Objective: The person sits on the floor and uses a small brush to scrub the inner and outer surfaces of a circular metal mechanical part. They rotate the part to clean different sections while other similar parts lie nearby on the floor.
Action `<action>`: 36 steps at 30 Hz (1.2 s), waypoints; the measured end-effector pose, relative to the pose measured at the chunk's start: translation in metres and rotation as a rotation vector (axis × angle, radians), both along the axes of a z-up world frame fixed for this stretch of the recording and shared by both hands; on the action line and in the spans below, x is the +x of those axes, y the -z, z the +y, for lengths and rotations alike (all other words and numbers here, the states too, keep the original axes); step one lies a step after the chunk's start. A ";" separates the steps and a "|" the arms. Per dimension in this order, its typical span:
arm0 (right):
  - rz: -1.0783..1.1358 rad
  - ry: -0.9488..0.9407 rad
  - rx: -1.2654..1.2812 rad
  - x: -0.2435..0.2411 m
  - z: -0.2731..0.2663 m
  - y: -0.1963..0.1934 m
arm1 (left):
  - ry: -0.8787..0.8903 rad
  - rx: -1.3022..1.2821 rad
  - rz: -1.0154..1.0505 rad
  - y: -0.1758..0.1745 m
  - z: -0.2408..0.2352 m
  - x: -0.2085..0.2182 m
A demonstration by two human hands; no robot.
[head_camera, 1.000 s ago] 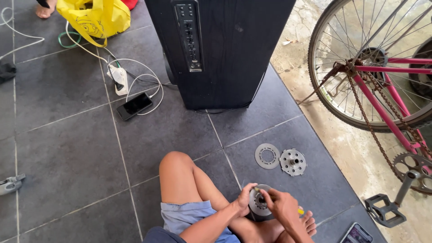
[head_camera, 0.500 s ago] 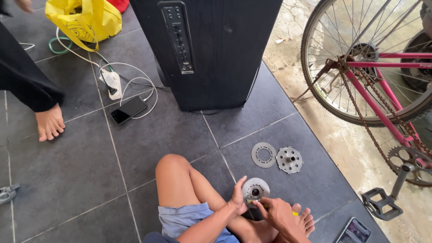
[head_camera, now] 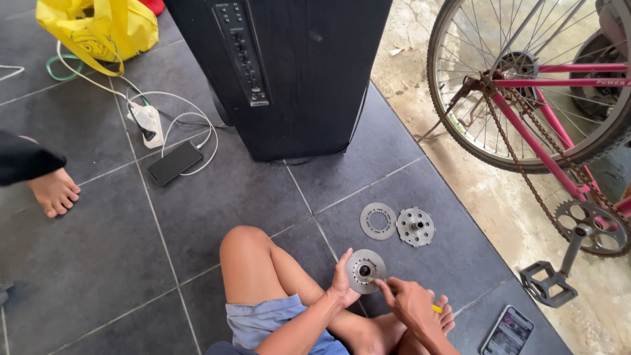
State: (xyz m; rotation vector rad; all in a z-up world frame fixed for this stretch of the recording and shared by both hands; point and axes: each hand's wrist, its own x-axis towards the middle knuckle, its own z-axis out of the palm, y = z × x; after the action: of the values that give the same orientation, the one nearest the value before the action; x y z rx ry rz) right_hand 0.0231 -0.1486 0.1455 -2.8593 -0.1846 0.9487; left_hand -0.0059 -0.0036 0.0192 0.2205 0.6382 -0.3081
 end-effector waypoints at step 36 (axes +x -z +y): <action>0.025 -0.030 0.026 0.003 0.004 -0.004 | -0.076 -0.040 -0.019 0.006 0.004 0.004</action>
State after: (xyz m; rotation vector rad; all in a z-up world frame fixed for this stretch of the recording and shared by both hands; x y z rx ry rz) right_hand 0.0257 -0.1445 0.1492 -2.8271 -0.2365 0.9793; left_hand -0.0020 0.0004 0.0135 0.1605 0.6199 -0.2450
